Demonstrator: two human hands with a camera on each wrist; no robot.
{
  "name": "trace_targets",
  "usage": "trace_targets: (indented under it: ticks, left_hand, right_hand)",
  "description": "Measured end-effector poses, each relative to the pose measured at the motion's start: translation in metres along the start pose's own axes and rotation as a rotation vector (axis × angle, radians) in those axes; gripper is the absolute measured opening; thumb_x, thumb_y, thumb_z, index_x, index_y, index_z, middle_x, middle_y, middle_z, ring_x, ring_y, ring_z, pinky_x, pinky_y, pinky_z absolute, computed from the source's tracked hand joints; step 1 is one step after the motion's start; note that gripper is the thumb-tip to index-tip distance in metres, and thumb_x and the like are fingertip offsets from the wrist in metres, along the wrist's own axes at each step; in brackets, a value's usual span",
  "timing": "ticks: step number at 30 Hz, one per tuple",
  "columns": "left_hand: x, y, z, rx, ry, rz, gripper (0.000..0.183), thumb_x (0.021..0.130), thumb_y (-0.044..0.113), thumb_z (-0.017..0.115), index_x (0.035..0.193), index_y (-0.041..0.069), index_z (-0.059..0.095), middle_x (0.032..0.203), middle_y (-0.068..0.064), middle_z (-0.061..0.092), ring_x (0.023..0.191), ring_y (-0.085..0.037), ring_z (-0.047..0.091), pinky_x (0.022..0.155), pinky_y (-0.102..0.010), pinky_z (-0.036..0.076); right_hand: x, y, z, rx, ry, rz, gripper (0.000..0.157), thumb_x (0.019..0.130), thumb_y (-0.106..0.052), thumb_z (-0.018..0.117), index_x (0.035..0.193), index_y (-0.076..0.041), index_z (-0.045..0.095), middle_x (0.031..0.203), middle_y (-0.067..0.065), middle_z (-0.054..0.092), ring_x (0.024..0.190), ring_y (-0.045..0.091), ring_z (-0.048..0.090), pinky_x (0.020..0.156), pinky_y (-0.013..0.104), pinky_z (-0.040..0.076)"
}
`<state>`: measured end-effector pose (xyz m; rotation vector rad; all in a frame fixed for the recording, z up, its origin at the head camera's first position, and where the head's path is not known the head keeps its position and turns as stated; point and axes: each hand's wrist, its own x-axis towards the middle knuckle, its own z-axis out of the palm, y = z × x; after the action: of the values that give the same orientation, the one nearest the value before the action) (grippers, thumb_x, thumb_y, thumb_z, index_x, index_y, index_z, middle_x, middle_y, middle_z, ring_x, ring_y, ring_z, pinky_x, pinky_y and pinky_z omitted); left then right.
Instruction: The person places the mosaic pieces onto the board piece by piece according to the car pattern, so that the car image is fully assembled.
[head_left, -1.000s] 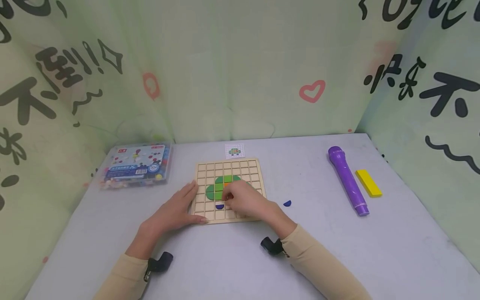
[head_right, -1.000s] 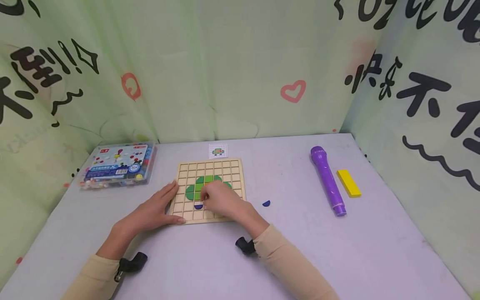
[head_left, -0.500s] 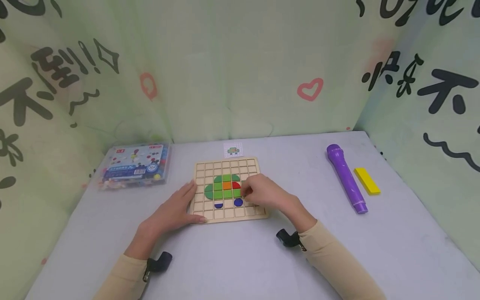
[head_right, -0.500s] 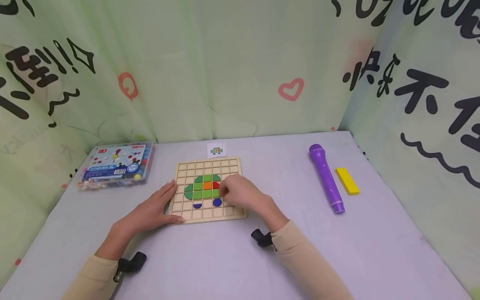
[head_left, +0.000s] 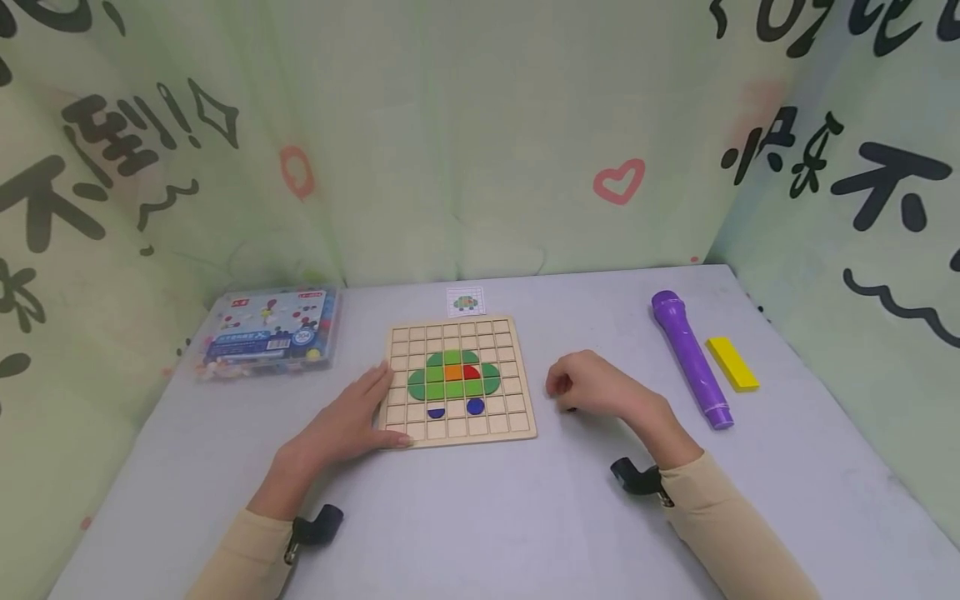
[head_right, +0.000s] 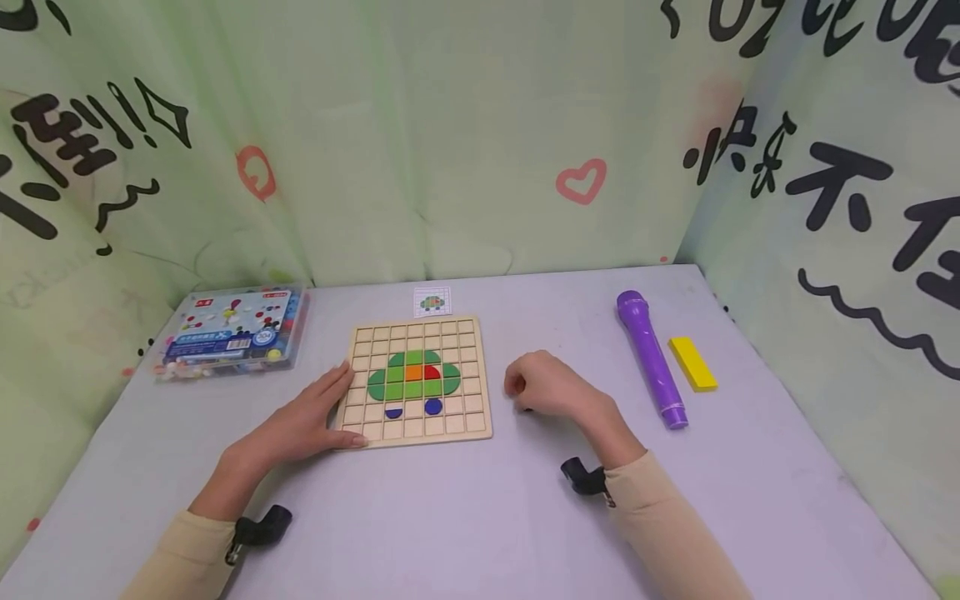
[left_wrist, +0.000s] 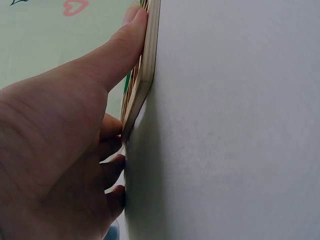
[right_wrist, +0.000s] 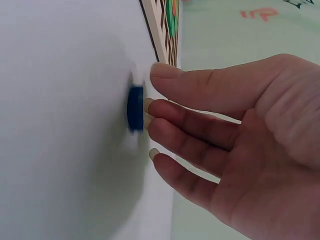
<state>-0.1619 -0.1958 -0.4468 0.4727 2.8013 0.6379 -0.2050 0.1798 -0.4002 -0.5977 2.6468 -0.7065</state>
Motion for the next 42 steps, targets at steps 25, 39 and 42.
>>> trace_targets:
  ticks: [25,39,42]
  left_hand:
    - [-0.001,-0.001,0.0,-0.005,0.004,0.0,0.117,0.076,0.065,0.074,0.159,0.005,0.018,0.168,-0.014,0.014,0.154,-0.037,0.017,0.124,-0.053,0.024]
    - [0.0,0.001,0.0,-0.01,-0.005,-0.01,0.117,0.076,0.066,0.073,0.159,0.007,0.018,0.168,-0.012,0.013,0.154,-0.037,0.017,0.124,-0.053,0.023]
    - [-0.001,0.0,0.0,-0.007,-0.001,-0.008,0.117,0.075,0.067,0.073,0.159,0.006,0.018,0.168,-0.013,0.013,0.154,-0.037,0.017,0.124,-0.053,0.023]
  right_hand:
    - [0.006,0.011,0.003,0.019,-0.042,-0.063,0.014,0.082,-0.003,0.071,0.075,-0.013,0.066,0.075,-0.002,0.061,0.074,0.014,0.052,0.068,0.027,0.046]
    - [0.019,-0.012,0.018,0.088,-0.016,-0.131,0.012,0.085,-0.002,0.067,0.081,-0.014,0.07,0.076,-0.004,0.063,0.074,0.013,0.054,0.066,0.025,0.048]
    - [0.022,-0.021,0.021,0.09,-0.002,-0.139,0.013,0.085,-0.001,0.065,0.082,-0.014,0.07,0.076,-0.003,0.061,0.075,0.014,0.053,0.065,0.025,0.047]
